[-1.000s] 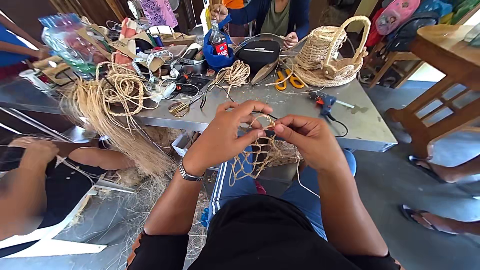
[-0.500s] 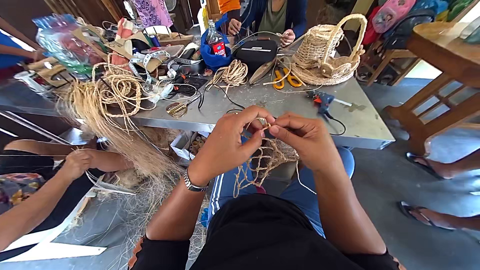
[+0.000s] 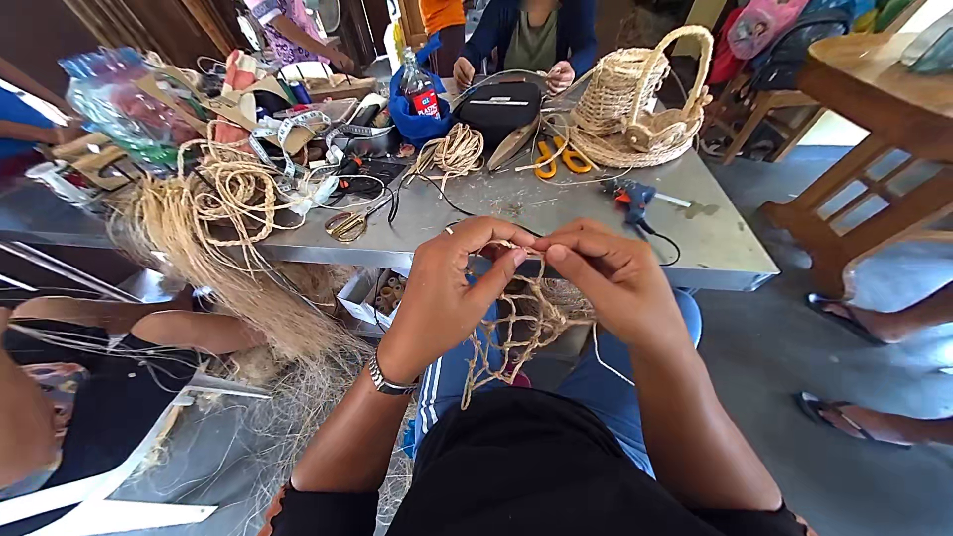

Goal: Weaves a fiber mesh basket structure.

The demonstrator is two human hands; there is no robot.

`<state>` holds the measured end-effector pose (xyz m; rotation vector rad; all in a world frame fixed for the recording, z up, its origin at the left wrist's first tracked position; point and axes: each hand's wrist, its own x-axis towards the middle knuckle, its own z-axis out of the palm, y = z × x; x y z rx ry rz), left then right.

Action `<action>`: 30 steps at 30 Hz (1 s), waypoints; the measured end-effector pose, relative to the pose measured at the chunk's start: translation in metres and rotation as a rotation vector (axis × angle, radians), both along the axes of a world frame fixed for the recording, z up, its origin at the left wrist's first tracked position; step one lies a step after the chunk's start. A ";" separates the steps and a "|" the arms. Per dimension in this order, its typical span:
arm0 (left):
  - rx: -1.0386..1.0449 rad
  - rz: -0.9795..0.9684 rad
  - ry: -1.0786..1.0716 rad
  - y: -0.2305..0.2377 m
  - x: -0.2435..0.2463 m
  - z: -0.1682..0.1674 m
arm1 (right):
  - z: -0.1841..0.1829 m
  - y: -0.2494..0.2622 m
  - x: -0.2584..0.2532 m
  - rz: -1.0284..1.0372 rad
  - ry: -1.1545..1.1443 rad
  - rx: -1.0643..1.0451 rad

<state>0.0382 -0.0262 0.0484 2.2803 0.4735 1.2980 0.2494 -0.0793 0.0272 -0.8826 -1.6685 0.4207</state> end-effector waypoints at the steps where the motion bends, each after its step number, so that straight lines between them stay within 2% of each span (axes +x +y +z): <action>1: 0.017 0.010 0.004 0.001 -0.001 -0.001 | 0.001 0.000 0.001 -0.007 0.000 0.003; 10: 0.008 0.088 -0.074 0.005 0.003 -0.005 | 0.002 0.007 -0.005 -0.059 0.011 0.006; 17: 0.006 0.027 -0.164 0.000 0.009 -0.008 | 0.006 0.005 -0.010 0.031 0.015 -0.058; 30: 0.022 0.075 -0.169 -0.004 0.007 -0.008 | 0.008 0.004 -0.018 -0.095 -0.012 0.042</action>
